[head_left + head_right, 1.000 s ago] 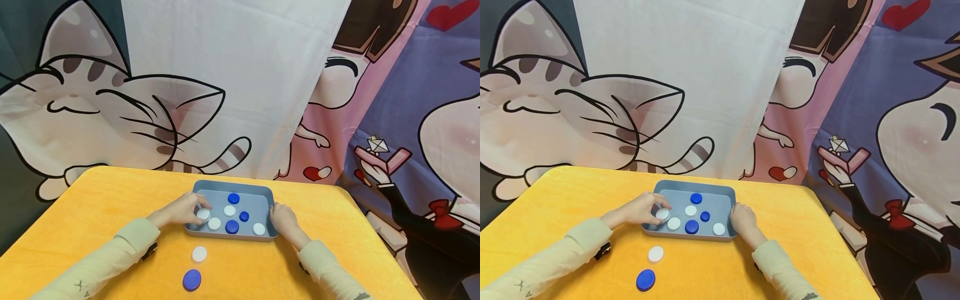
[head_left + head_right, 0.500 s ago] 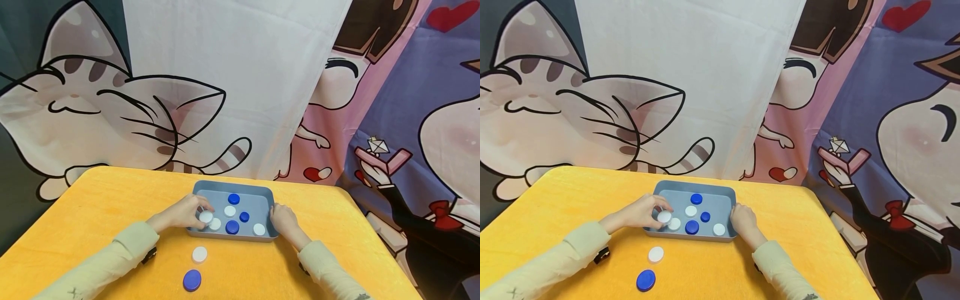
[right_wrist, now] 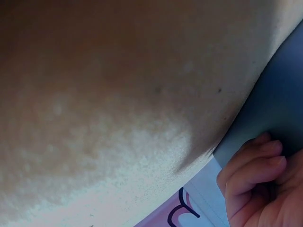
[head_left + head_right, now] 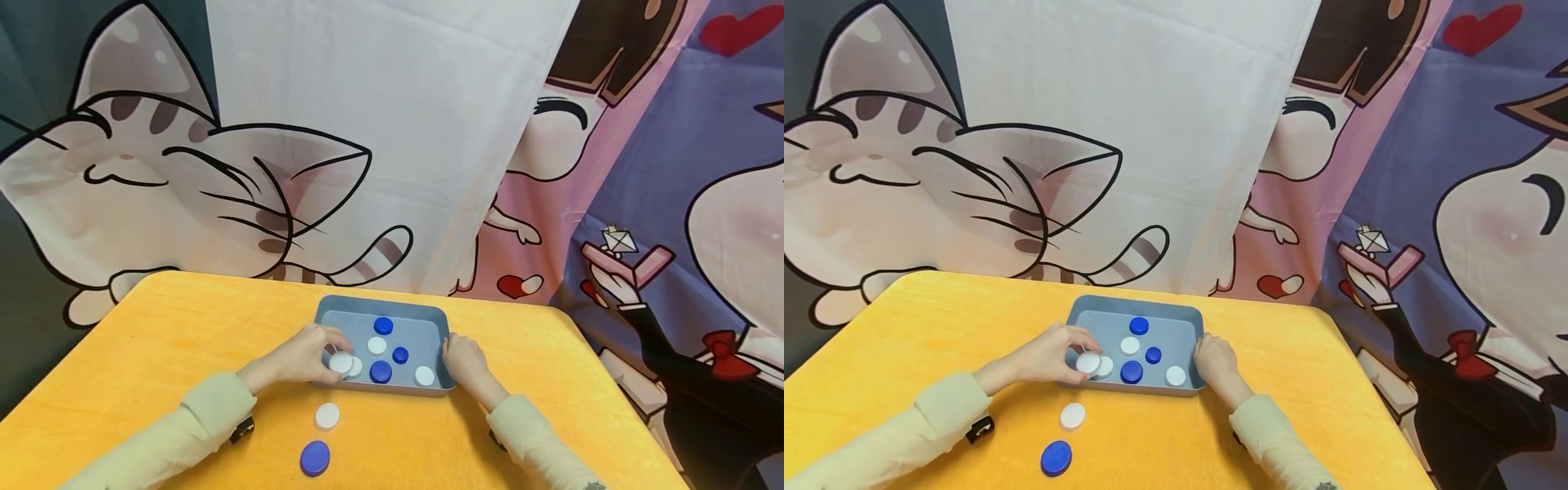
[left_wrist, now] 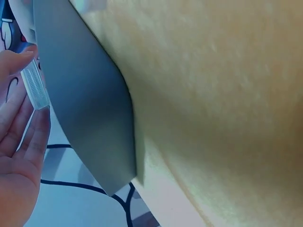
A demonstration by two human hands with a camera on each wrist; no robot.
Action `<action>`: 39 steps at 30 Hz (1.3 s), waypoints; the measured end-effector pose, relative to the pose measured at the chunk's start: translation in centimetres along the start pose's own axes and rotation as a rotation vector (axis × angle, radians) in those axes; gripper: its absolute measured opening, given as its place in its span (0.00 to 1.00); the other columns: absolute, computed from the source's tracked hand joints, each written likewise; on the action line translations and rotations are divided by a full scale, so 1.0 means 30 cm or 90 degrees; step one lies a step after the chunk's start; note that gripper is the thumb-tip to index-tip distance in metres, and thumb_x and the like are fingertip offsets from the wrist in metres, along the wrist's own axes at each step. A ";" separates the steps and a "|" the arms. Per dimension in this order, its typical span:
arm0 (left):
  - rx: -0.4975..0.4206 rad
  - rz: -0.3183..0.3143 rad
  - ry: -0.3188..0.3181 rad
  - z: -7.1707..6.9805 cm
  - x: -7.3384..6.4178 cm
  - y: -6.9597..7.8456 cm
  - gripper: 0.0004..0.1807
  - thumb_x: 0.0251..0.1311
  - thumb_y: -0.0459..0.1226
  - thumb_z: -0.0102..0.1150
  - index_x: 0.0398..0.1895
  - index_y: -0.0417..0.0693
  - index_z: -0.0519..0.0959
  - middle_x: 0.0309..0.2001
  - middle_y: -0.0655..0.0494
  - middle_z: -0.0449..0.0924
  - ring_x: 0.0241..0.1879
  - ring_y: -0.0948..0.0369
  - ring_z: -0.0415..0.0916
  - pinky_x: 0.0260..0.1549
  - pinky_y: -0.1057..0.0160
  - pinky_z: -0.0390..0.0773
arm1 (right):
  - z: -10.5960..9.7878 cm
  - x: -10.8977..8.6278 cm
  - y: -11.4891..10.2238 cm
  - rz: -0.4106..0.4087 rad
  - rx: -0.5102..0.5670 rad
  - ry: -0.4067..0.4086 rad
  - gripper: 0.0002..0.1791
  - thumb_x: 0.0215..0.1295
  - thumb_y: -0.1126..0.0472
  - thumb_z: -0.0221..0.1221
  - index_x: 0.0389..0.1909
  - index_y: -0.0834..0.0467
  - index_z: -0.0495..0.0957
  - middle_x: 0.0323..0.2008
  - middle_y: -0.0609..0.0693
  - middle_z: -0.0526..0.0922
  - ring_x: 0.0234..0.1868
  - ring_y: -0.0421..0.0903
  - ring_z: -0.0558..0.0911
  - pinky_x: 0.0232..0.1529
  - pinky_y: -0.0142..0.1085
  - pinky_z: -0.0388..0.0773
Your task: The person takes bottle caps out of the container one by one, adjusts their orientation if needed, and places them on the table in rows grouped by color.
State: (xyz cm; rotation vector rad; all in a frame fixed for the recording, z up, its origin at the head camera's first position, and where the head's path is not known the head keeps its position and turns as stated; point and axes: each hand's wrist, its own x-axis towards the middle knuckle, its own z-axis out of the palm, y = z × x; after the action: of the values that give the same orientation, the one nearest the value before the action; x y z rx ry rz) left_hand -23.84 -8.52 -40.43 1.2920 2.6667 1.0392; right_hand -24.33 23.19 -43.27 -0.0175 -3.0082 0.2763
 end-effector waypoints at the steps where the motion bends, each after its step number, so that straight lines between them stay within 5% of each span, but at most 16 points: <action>1: 0.000 0.003 -0.001 0.002 -0.001 0.006 0.18 0.42 0.37 0.73 0.40 0.44 0.85 0.40 0.56 0.84 0.37 0.65 0.76 0.36 0.70 0.80 | 0.000 -0.001 0.000 0.000 -0.001 0.001 0.15 0.70 0.61 0.50 0.29 0.67 0.78 0.21 0.59 0.78 0.22 0.53 0.79 0.22 0.43 0.76; 25: -0.007 0.047 -0.053 0.090 -0.028 0.140 0.15 0.42 0.38 0.74 0.37 0.47 0.85 0.38 0.61 0.84 0.37 0.70 0.74 0.33 0.75 0.73 | 0.003 -0.004 0.000 -0.004 -0.005 0.017 0.15 0.69 0.61 0.51 0.28 0.67 0.78 0.22 0.61 0.80 0.23 0.55 0.81 0.23 0.45 0.77; 39: 0.059 0.072 -0.102 0.132 -0.026 0.154 0.16 0.44 0.36 0.72 0.40 0.46 0.85 0.40 0.61 0.84 0.42 0.69 0.77 0.42 0.73 0.76 | 0.006 0.002 0.006 0.002 -0.003 0.004 0.15 0.70 0.61 0.50 0.30 0.67 0.78 0.21 0.59 0.79 0.22 0.52 0.79 0.22 0.42 0.76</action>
State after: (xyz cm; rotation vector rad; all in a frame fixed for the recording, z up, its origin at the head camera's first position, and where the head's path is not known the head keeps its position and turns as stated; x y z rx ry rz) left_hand -19.02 -4.80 -41.13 1.4891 2.5772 0.7904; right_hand -24.40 23.33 -43.47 -0.0227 -3.0028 0.2698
